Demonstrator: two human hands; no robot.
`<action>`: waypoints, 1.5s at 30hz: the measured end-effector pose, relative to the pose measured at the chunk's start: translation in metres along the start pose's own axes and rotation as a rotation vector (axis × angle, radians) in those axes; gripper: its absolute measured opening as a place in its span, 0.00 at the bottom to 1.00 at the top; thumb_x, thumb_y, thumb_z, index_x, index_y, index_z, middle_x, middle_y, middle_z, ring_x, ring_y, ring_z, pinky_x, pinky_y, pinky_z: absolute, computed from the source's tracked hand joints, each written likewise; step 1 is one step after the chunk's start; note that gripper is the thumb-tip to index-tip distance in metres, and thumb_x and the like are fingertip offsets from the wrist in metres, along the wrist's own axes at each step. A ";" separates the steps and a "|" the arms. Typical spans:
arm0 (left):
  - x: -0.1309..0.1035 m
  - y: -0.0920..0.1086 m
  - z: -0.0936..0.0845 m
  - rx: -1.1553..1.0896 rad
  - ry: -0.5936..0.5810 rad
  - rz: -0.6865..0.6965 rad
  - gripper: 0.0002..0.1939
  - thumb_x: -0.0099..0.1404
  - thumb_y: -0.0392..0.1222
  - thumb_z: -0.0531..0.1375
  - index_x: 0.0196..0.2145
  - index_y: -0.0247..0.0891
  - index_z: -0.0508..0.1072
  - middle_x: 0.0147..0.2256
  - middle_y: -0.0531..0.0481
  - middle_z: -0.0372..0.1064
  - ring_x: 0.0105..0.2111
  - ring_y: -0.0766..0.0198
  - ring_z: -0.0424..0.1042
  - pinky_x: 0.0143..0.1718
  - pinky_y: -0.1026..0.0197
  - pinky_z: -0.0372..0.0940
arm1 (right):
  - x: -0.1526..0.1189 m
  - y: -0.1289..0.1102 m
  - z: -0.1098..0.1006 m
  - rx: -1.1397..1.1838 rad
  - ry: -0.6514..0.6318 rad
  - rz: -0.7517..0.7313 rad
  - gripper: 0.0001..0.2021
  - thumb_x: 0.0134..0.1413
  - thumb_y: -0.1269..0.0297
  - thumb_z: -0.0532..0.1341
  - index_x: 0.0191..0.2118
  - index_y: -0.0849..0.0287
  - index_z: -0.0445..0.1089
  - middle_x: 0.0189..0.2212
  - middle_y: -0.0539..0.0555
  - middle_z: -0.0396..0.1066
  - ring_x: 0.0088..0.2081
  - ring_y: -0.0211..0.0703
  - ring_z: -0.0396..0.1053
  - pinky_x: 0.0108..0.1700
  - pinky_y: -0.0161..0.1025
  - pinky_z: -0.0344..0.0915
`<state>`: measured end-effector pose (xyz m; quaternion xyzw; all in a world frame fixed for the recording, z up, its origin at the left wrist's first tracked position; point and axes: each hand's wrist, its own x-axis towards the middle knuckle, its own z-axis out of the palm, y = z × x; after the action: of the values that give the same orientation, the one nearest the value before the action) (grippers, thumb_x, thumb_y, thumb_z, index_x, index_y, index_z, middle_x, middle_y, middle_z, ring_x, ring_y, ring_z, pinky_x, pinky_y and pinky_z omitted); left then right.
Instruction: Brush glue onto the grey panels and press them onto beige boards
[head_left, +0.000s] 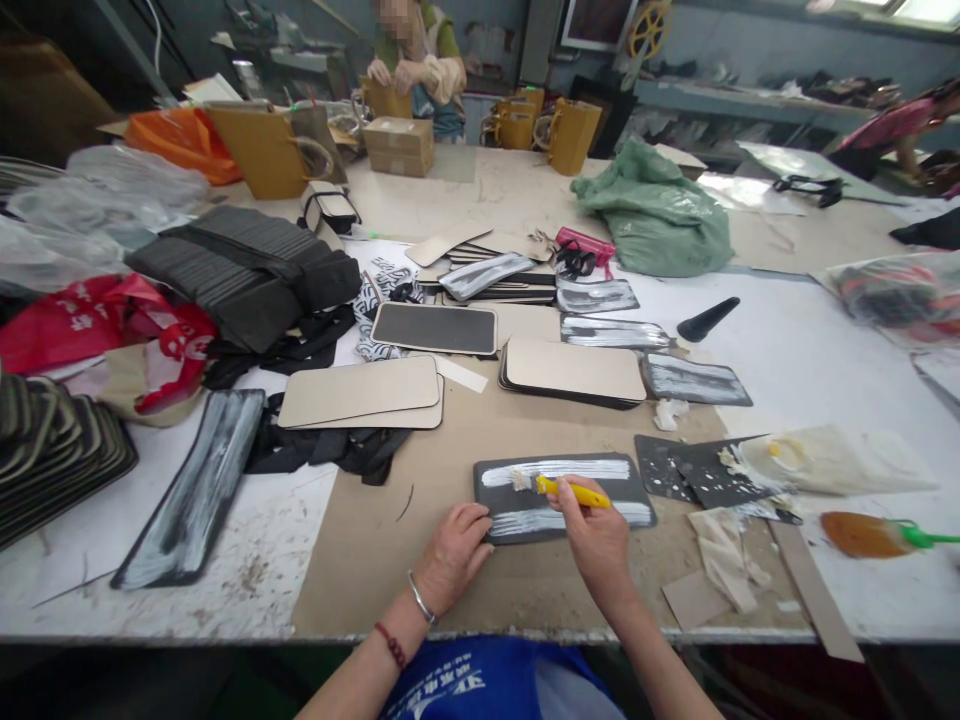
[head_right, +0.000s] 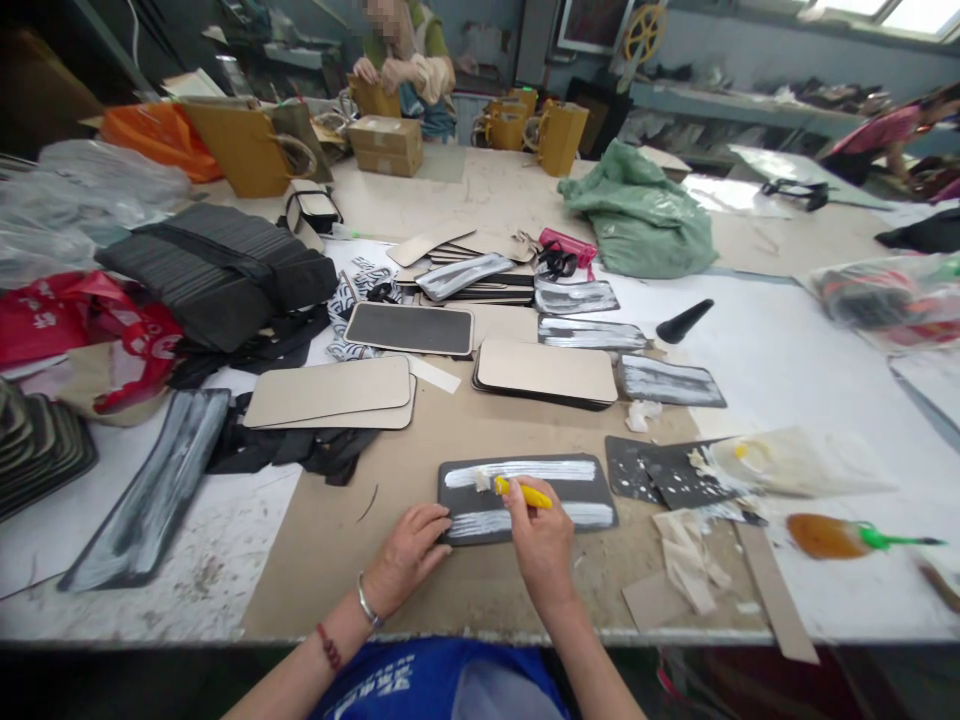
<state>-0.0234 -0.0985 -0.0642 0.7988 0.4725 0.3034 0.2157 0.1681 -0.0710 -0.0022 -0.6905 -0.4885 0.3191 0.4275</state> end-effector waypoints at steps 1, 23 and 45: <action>0.000 -0.001 0.000 -0.007 0.006 0.001 0.13 0.56 0.31 0.58 0.40 0.38 0.69 0.41 0.44 0.68 0.42 0.57 0.67 0.44 0.49 0.67 | -0.004 -0.001 -0.001 0.011 -0.011 0.010 0.19 0.49 0.47 0.56 0.34 0.59 0.69 0.30 0.56 0.72 0.31 0.46 0.72 0.36 0.40 0.69; -0.002 -0.009 0.005 0.146 0.102 0.141 0.07 0.61 0.38 0.55 0.38 0.38 0.68 0.38 0.45 0.71 0.39 0.60 0.70 0.40 0.54 0.69 | 0.042 0.061 -0.128 -0.208 0.391 0.163 0.27 0.40 0.36 0.55 0.30 0.59 0.68 0.19 0.56 0.72 0.28 0.53 0.73 0.34 0.46 0.68; -0.007 0.007 0.026 -0.012 0.179 -0.421 0.18 0.62 0.32 0.48 0.48 0.35 0.66 0.42 0.41 0.67 0.44 0.59 0.66 0.46 0.51 0.66 | -0.012 0.019 -0.046 0.237 -0.007 0.294 0.23 0.41 0.45 0.62 0.35 0.63 0.69 0.31 0.58 0.73 0.30 0.49 0.72 0.35 0.45 0.72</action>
<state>-0.0038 -0.1100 -0.0805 0.6512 0.6442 0.3242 0.2362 0.2112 -0.0986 0.0006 -0.6981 -0.3427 0.4359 0.4530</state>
